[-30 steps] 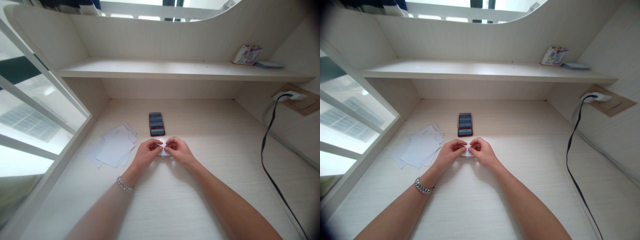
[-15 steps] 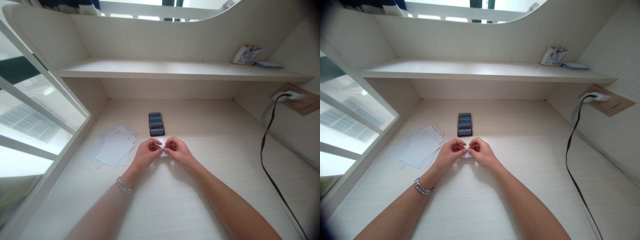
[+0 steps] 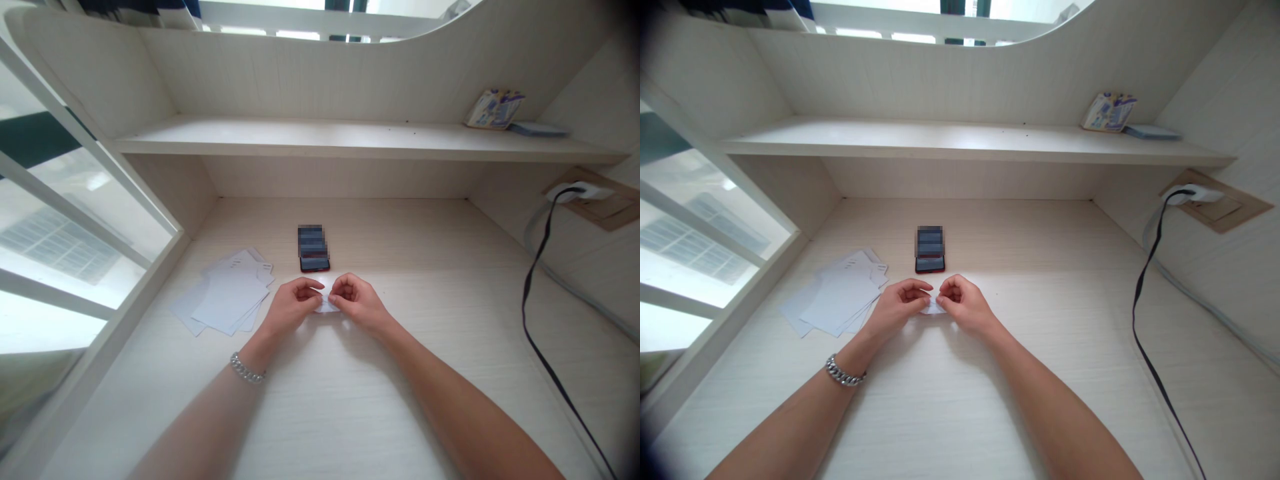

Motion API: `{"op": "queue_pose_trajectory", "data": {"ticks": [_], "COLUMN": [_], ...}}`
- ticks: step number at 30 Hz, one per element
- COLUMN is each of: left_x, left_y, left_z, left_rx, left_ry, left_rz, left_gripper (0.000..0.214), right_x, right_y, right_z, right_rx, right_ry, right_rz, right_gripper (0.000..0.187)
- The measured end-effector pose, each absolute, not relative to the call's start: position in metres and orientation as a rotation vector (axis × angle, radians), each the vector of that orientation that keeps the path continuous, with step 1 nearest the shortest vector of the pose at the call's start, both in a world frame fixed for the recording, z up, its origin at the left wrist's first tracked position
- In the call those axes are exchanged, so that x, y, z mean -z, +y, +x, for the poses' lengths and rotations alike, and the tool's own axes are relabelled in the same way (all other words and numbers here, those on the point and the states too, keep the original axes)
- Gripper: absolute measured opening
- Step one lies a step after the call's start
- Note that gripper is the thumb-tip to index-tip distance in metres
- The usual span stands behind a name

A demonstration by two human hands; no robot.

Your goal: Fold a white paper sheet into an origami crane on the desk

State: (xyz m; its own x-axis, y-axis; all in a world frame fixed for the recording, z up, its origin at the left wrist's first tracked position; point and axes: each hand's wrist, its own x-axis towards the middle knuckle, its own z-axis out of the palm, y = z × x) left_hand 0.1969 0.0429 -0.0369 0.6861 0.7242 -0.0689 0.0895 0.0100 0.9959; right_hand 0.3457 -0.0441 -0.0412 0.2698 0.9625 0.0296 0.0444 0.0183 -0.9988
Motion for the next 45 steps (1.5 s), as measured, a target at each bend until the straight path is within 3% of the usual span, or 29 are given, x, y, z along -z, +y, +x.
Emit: {"op": "queue_pose_trajectory", "data": {"ticks": [19, 34, 45], "left_x": [0.041, 0.042, 0.04], "left_y": [0.037, 0.045, 0.045], "left_z": [0.198, 0.196, 0.196], "left_rx": [-0.596, -0.572, -0.575], "left_ry": [0.658, 0.734, 0.709], "left_rz": [1.614, 1.51, 1.399], "left_gripper": [0.018, 0.02, 0.023], "right_x": [0.036, 0.036, 0.043], "right_y": [-0.048, -0.045, -0.043], "right_z": [0.34, 0.351, 0.35], "right_rx": [-0.816, -1.033, -1.016], "right_ry": [-1.19, -1.036, -0.977], "right_rz": [-1.561, -1.433, -1.335], "right_gripper": [0.01, 0.022, 0.019]}}
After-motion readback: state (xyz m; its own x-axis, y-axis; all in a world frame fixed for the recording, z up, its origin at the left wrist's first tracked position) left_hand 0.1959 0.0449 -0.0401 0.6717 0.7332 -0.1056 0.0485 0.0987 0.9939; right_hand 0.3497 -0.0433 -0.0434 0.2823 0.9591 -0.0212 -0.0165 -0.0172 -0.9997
